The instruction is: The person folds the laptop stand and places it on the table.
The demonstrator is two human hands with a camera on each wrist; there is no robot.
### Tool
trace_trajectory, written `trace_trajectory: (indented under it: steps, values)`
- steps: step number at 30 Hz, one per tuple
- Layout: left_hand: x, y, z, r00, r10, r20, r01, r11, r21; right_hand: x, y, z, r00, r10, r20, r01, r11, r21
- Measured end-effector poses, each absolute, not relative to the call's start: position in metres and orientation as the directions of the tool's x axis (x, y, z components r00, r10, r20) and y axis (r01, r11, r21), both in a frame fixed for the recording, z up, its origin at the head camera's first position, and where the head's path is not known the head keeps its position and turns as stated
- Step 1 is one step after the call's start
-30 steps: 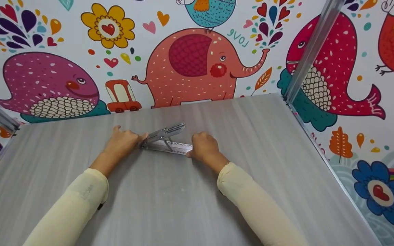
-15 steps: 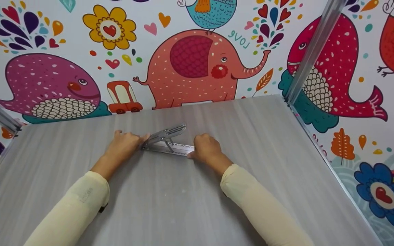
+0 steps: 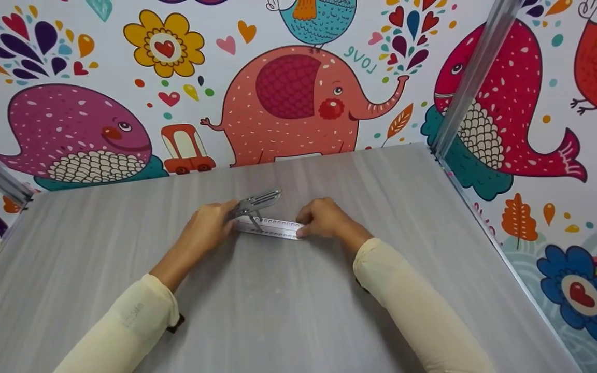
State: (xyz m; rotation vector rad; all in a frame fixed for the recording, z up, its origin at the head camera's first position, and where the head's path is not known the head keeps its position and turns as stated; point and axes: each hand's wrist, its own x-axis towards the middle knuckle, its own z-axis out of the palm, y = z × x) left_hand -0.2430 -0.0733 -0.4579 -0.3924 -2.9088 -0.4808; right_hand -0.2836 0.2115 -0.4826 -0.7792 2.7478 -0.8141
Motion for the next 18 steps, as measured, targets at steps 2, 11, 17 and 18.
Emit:
trace_trajectory:
  steps: [2,11,17,18]
  values:
    - [-0.242,-0.070,-0.459,-0.949,0.223,0.225,0.285,0.910,0.300,-0.285,0.213,-0.484,-0.848,-0.529,-0.025,-0.427,0.710,-0.560]
    - [-0.242,-0.066,-0.467,-0.917,0.183,0.355,0.279,0.929,0.244,-0.284,0.204,-0.484,-0.886,-0.454,-0.093,-0.336,0.768,-0.545]
    - [-0.240,-0.058,-0.467,-0.926,0.137,0.353,0.253,0.917,0.308,-0.282,0.204,-0.482,-0.903,-0.413,-0.119,-0.289,0.788,-0.543]
    - [-0.240,-0.057,-0.467,-0.924,0.133,0.358,0.256,0.912,0.322,-0.281,0.204,-0.481,-0.901,-0.418,-0.117,-0.295,0.788,-0.541]
